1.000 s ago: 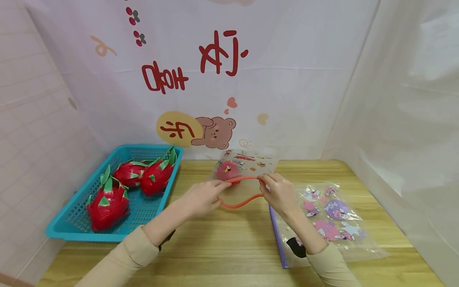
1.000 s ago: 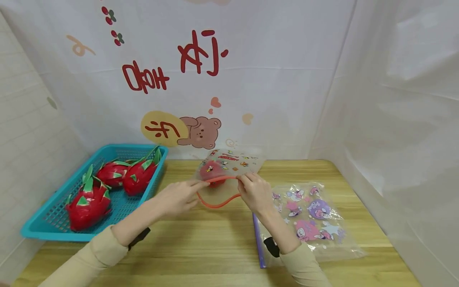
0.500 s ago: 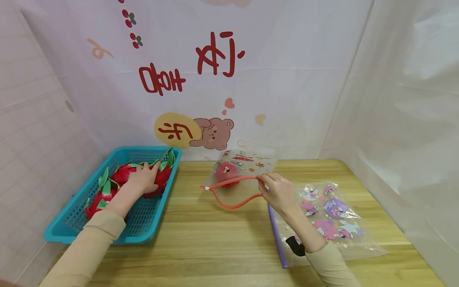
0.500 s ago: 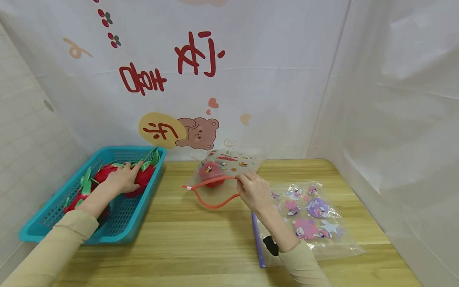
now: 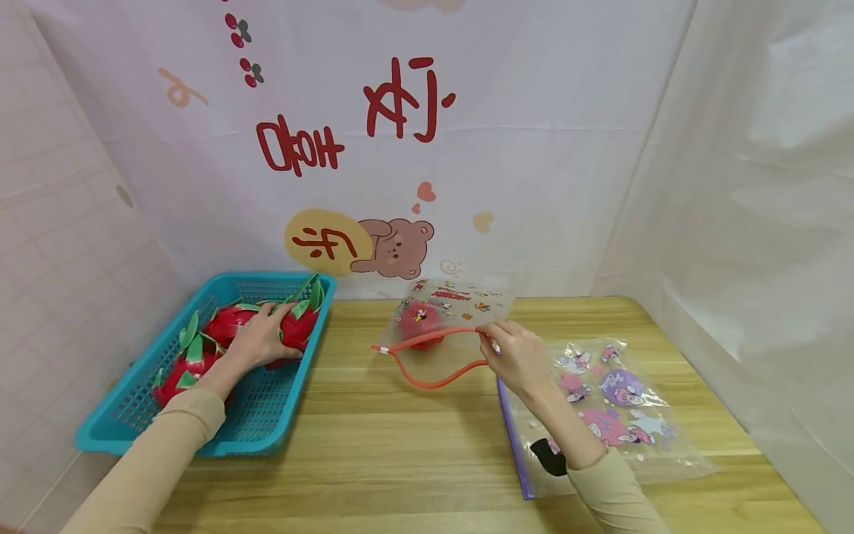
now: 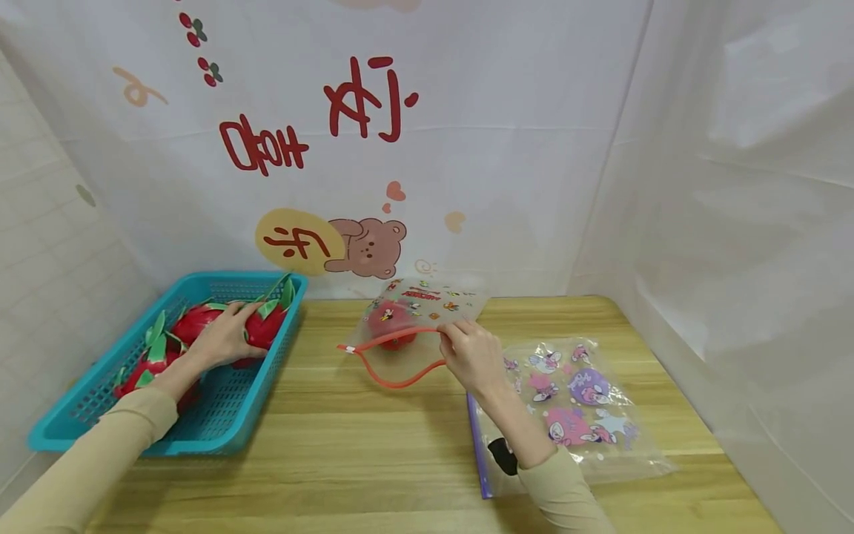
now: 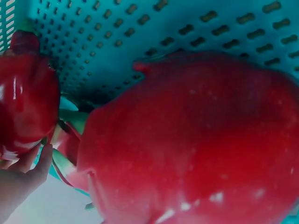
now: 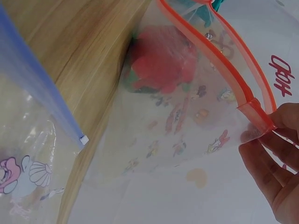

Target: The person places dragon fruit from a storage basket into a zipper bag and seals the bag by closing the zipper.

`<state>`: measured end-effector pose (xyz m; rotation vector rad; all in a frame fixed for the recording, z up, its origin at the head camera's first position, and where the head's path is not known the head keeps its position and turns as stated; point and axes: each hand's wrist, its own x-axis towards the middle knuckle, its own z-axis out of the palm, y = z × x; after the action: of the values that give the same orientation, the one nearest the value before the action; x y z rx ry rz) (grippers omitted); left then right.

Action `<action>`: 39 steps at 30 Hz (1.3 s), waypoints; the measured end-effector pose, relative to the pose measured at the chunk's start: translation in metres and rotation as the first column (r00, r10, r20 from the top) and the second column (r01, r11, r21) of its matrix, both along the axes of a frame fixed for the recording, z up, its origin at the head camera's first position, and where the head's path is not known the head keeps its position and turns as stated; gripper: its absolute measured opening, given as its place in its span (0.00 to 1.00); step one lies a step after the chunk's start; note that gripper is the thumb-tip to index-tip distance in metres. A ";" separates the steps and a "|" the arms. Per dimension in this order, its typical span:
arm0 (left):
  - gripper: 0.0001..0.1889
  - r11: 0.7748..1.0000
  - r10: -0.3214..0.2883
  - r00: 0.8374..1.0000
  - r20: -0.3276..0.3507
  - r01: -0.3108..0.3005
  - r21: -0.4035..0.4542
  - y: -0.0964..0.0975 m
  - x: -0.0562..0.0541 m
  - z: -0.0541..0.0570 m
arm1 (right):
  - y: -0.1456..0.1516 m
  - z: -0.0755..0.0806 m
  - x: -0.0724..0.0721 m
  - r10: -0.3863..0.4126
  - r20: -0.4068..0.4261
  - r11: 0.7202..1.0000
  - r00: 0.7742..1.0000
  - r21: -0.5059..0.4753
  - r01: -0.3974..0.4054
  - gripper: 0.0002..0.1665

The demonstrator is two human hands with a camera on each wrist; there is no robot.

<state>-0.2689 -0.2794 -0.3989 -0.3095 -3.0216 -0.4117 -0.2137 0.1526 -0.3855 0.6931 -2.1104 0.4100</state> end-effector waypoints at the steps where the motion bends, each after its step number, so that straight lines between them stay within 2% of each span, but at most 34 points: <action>1: 0.52 1.000 0.001 1.000 -0.011 -0.001 0.004 0.000 0.000 -0.001 | 0.000 0.000 0.000 0.001 0.002 1.000 1.000 0.000 -0.001 0.08; 8: 0.49 1.000 0.000 0.998 -0.063 0.001 0.014 -0.001 0.000 -0.004 | 0.003 0.000 -0.001 0.001 0.016 1.000 1.000 0.002 -0.001 0.07; 15: 0.48 1.000 -0.017 0.996 -0.093 0.019 0.021 -0.003 0.003 0.002 | 0.004 0.000 -0.002 -0.006 0.032 1.000 0.999 0.000 0.006 0.06; 28: 0.46 0.997 -0.041 0.989 -0.140 0.050 0.059 0.002 0.011 0.026 | 0.003 0.000 -0.003 -0.015 0.028 1.000 0.999 -0.003 0.015 0.06; 39: 0.45 0.991 -0.088 0.964 -0.251 0.110 0.078 0.015 0.029 0.056 | 0.003 0.002 -0.001 -0.015 0.045 1.000 0.999 -0.010 0.016 0.06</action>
<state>-0.2396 -0.2641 -0.3433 -0.4693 -2.7434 -0.4785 -0.2146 0.1559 -0.3835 0.6667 -2.1533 0.4312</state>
